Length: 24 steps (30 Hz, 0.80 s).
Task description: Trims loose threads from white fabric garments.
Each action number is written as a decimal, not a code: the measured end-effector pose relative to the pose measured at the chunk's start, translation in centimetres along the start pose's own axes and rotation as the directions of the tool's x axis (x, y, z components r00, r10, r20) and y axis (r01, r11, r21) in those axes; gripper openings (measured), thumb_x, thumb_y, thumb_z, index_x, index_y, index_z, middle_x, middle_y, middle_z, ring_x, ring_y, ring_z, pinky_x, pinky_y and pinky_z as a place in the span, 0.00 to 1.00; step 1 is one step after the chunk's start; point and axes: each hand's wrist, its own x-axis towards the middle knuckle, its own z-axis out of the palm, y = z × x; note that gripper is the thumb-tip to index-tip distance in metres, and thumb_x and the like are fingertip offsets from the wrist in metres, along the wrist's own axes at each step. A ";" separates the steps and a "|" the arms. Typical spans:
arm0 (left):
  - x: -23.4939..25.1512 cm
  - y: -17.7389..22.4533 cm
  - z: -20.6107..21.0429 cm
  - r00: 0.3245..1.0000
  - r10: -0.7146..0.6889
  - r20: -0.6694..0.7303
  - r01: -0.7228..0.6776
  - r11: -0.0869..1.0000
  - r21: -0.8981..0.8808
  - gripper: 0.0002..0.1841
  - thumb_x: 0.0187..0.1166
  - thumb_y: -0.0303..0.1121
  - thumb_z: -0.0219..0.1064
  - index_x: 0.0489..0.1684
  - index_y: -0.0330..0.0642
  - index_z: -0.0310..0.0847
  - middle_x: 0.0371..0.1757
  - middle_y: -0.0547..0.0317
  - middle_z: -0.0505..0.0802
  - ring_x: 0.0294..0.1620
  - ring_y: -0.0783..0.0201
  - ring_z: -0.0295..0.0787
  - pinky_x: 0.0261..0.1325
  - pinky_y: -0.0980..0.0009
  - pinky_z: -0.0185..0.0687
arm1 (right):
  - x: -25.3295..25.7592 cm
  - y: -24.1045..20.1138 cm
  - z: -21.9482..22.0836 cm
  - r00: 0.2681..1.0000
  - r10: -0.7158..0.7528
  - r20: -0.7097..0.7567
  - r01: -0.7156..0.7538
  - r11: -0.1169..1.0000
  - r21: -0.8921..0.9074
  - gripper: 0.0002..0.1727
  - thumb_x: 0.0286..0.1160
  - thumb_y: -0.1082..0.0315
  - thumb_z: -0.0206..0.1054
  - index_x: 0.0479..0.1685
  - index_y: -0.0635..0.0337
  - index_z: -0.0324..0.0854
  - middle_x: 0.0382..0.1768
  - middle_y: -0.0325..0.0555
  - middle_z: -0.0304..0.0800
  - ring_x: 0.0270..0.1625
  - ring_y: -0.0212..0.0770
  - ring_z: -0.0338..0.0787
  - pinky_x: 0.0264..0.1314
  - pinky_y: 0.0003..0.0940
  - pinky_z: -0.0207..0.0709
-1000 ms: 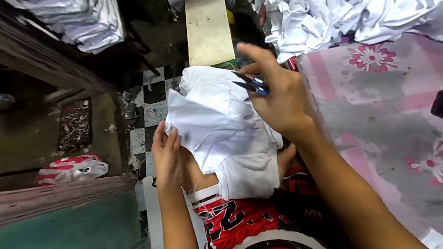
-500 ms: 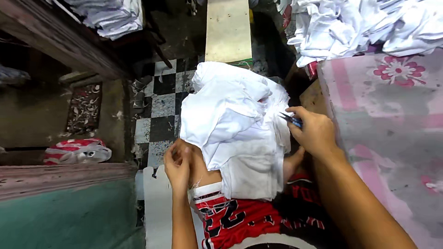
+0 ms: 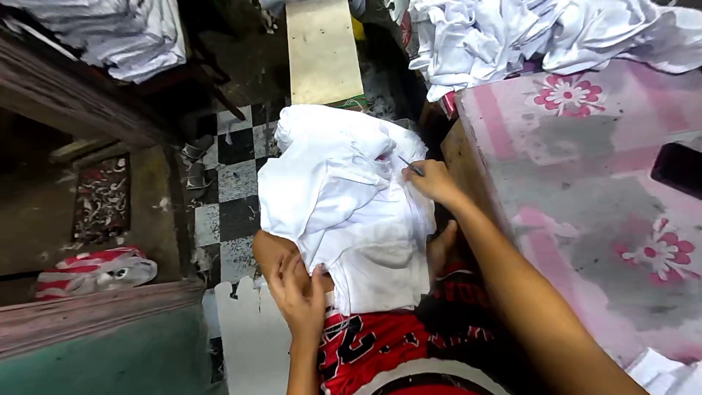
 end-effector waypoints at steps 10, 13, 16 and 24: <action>-1.4 0.4 -0.6 0.997 0.068 0.048 -0.070 0.997 0.032 0.18 0.79 0.34 0.66 0.55 0.24 0.87 0.64 0.21 0.83 0.67 0.33 0.82 0.71 0.51 0.77 | -2.5 -0.7 -5.1 0.956 0.111 -0.273 -0.152 0.979 -0.135 0.20 0.90 0.61 0.59 0.64 0.71 0.80 0.50 0.73 0.89 0.55 0.73 0.89 0.57 0.73 0.75; -2.6 1.5 -0.3 0.988 0.066 0.136 -0.071 0.997 0.025 0.14 0.78 0.34 0.68 0.45 0.28 0.91 0.44 0.38 0.93 0.45 0.50 0.92 0.51 0.61 0.88 | -4.1 -1.2 -3.5 0.983 0.004 -0.182 -0.040 0.980 -0.195 0.19 0.85 0.61 0.64 0.62 0.68 0.81 0.43 0.69 0.89 0.47 0.71 0.89 0.49 0.72 0.76; -3.6 3.3 -1.2 0.886 -0.144 0.440 0.093 0.986 0.137 0.26 0.69 0.46 0.79 0.46 0.25 0.87 0.36 0.40 0.92 0.35 0.47 0.91 0.42 0.50 0.87 | -6.2 -1.9 -0.9 0.993 -0.104 0.055 0.115 0.960 -0.254 0.18 0.85 0.57 0.67 0.55 0.66 0.85 0.33 0.64 0.89 0.39 0.68 0.89 0.42 0.71 0.76; -6.3 2.9 -2.9 0.840 -0.306 0.448 0.318 0.947 0.049 0.11 0.80 0.30 0.69 0.44 0.28 0.90 0.26 0.51 0.93 0.23 0.63 0.91 0.34 0.65 0.89 | -12.3 -3.4 6.2 0.722 -0.355 0.594 0.506 0.857 -0.102 0.14 0.82 0.58 0.68 0.40 0.63 0.88 0.27 0.55 0.88 0.36 0.58 0.90 0.38 0.59 0.77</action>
